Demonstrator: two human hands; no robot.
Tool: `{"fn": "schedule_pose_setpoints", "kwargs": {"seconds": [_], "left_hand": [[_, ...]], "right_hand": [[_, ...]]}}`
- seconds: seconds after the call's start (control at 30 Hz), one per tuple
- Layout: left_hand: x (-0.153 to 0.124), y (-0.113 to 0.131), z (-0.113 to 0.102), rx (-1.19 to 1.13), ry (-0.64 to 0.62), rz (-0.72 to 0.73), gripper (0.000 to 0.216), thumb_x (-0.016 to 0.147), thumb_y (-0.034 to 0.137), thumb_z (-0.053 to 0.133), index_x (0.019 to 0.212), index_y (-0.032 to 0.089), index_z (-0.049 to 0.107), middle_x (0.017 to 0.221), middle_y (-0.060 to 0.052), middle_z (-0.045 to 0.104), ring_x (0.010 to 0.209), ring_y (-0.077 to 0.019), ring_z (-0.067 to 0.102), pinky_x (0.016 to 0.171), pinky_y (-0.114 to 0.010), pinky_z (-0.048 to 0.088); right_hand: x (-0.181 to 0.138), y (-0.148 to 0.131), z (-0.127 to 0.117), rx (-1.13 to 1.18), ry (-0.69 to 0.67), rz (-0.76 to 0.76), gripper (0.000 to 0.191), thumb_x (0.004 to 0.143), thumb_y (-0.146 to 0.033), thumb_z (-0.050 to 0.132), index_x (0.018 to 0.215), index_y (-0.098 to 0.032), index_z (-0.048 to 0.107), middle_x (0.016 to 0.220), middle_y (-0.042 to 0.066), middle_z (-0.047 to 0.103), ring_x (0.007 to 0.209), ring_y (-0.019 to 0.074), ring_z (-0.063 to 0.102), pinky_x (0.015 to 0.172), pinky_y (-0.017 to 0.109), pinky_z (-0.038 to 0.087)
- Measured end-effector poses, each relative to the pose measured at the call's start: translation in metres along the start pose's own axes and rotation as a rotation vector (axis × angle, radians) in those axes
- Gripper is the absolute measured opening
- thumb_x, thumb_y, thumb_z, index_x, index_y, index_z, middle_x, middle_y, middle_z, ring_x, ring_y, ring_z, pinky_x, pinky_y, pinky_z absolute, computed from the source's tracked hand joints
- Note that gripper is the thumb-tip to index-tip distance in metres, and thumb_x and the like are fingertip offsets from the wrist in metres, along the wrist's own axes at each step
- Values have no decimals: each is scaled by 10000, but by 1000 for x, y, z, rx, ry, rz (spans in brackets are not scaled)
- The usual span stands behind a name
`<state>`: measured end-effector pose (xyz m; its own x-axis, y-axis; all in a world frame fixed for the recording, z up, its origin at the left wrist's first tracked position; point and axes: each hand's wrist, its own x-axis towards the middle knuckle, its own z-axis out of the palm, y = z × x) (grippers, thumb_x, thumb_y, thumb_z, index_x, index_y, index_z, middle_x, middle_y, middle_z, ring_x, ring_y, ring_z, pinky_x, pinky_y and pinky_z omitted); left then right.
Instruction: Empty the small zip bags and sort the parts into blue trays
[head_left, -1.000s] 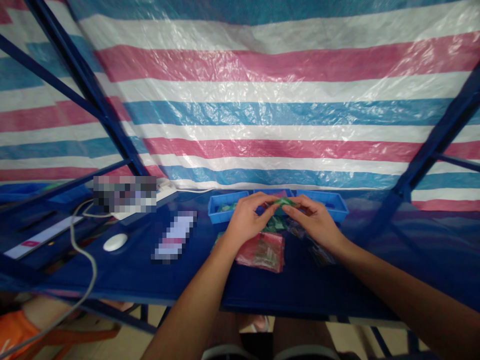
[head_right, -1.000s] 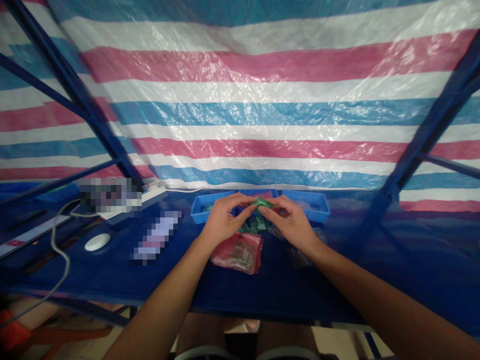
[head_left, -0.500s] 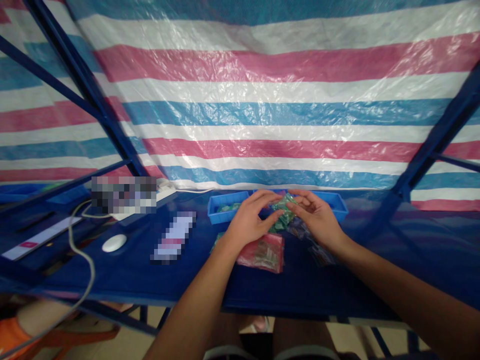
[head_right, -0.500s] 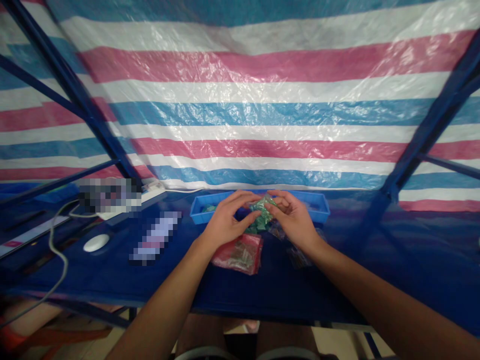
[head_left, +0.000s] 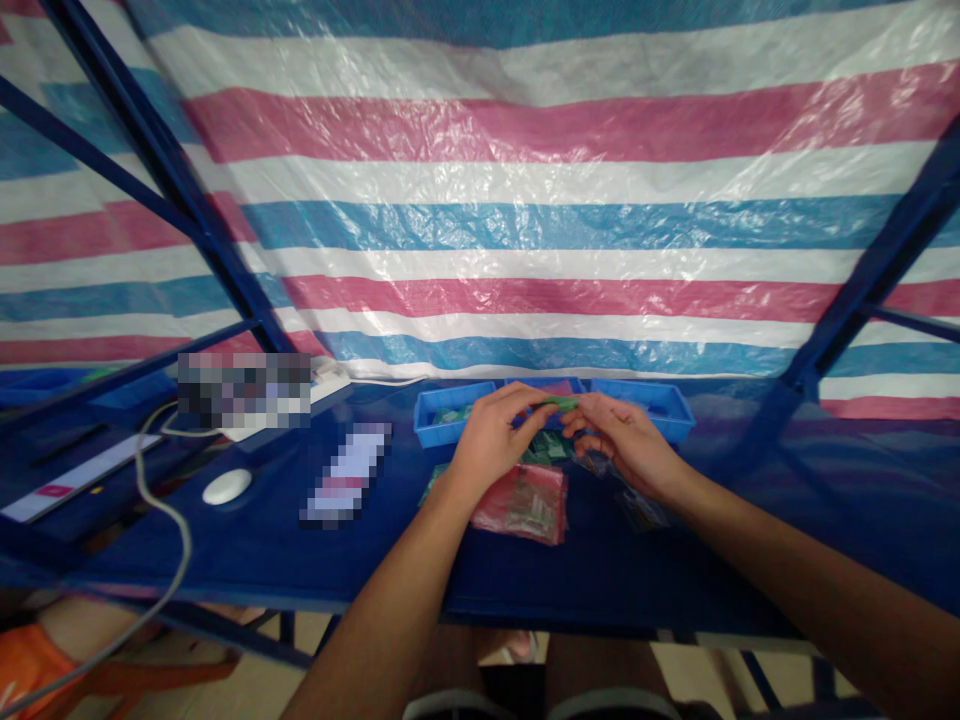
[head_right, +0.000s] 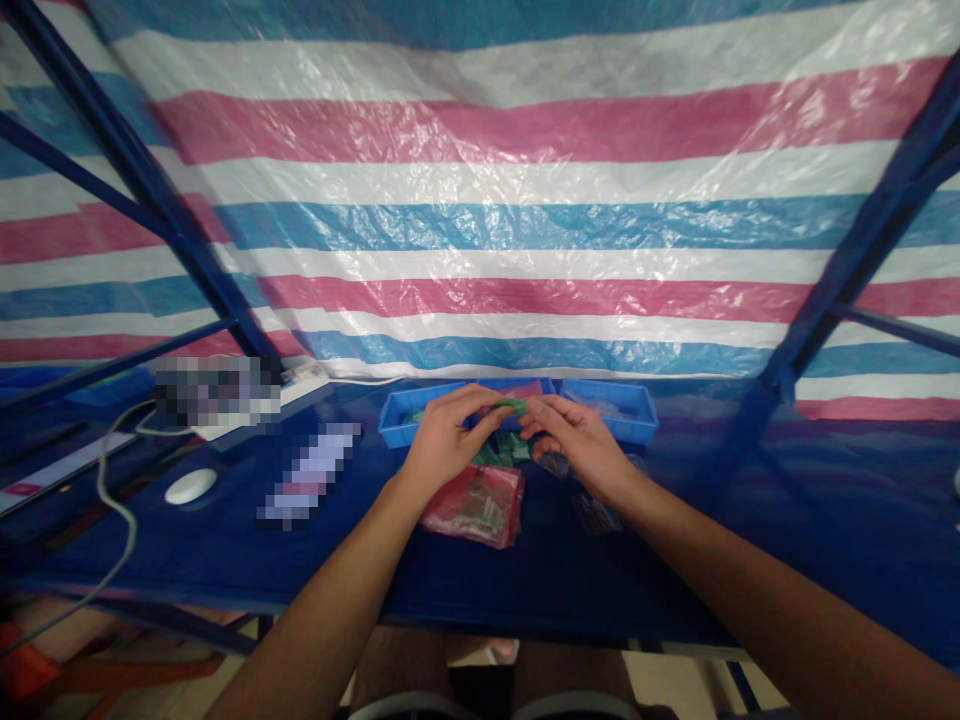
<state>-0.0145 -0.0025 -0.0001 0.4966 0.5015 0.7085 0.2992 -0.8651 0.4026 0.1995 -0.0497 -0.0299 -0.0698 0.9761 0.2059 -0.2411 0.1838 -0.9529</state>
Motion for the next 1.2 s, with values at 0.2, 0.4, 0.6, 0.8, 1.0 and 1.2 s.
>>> {"fn": "schedule_pose_setpoints", "kwargs": {"seconds": [0.2,0.4,0.6,0.8,1.0,1.2], "left_hand": [[-1,8,1,-42,6,-52,432,976,359,732,1384,232,664,1263,-98,747,1113,-233,723,967,-373,600],[-1,3,2,17,-31,109,438,922,309,796,1352,295,716,1559,-110,557,1421,-300,554,1171,-509,495],[0,-3,2,7,4,72,214,1008,293,686,1185,234,790,1136,-90,782,1101,-232,708,1027,-414,556],[0,5,1,-106,-43,-108,328,996,378,704,1298,254,736,1162,-71,799,1022,-224,748,962,-367,580],[1,8,-1,-172,-46,-47,505,879,406,840,1345,259,711,1280,-101,735,1158,-253,708,981,-388,589],[3,5,-1,-150,-119,107,294,826,309,893,1104,252,817,1361,-106,703,1311,-277,644,1150,-455,507]], "right_hand": [[2,7,-3,-70,36,-10,392,841,-561,848,810,-217,665,622,-41,589,476,98,453,457,245,369],[1,0,3,160,0,150,482,775,-558,904,761,-216,564,541,-94,436,433,61,290,411,217,230],[0,-4,5,64,77,91,423,828,-609,836,940,-235,674,630,-63,543,476,89,397,399,211,251],[0,-3,1,-183,48,-173,355,832,-510,862,1091,-275,799,1111,45,781,921,211,704,782,323,577],[2,0,0,-22,100,-81,477,793,-485,896,1208,-304,746,845,-30,750,589,134,608,540,270,493],[3,1,-1,95,133,18,415,748,-450,936,1063,-239,768,808,-8,758,561,111,609,526,249,493]]}}
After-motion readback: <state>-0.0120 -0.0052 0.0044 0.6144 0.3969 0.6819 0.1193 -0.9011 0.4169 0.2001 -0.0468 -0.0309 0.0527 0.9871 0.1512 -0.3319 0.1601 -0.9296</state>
